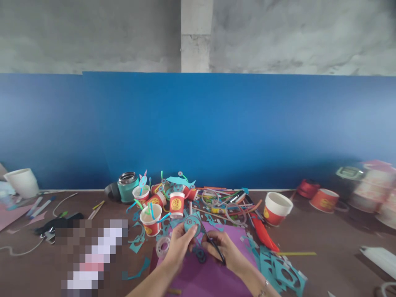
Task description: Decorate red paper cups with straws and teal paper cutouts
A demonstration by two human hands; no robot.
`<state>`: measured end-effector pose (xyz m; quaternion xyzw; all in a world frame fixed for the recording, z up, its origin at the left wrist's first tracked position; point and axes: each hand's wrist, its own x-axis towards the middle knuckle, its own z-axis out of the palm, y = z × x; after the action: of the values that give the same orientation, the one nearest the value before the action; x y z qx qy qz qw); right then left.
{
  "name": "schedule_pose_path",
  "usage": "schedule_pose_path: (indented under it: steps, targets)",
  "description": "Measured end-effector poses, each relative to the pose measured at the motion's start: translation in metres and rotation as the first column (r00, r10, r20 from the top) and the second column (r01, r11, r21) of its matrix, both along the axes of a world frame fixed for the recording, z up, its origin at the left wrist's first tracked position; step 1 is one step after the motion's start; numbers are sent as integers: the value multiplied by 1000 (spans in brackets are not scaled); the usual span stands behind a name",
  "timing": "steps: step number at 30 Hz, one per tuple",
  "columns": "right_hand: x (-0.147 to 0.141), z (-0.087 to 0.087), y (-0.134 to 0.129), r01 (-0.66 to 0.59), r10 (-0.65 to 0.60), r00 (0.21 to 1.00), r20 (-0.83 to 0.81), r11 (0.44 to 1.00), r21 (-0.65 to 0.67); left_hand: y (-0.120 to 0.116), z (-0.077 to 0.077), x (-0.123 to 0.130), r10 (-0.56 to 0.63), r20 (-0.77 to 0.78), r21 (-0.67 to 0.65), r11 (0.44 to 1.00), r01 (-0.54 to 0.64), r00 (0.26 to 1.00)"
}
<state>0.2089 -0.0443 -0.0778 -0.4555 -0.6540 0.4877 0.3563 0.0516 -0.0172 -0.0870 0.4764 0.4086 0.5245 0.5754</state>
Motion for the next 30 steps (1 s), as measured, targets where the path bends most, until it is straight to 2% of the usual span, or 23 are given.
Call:
schedule_pose_path:
  steps: [5, 9, 19, 30]
  targets:
    - [0, -3, 2, 12, -13, 1000, -22, 999, -35, 1, -1, 0, 24, -28, -5, 1000, -24, 999]
    - [-1, -5, 1, 10, -15, 998, -65, 997, -80, 1, -3, 0, -5, -51, -9, 1000, 5, 999]
    - [1, -3, 1, 7, -8, 999, -46, 1000, -18, 0, -3, 0, 1, -33, -2, 1000, -1, 999]
    - [-1, -1, 0, 7, -9, 999, -40, 998, -61, 0, -3, 2, 2, 12, 7, 1000, -2, 1000]
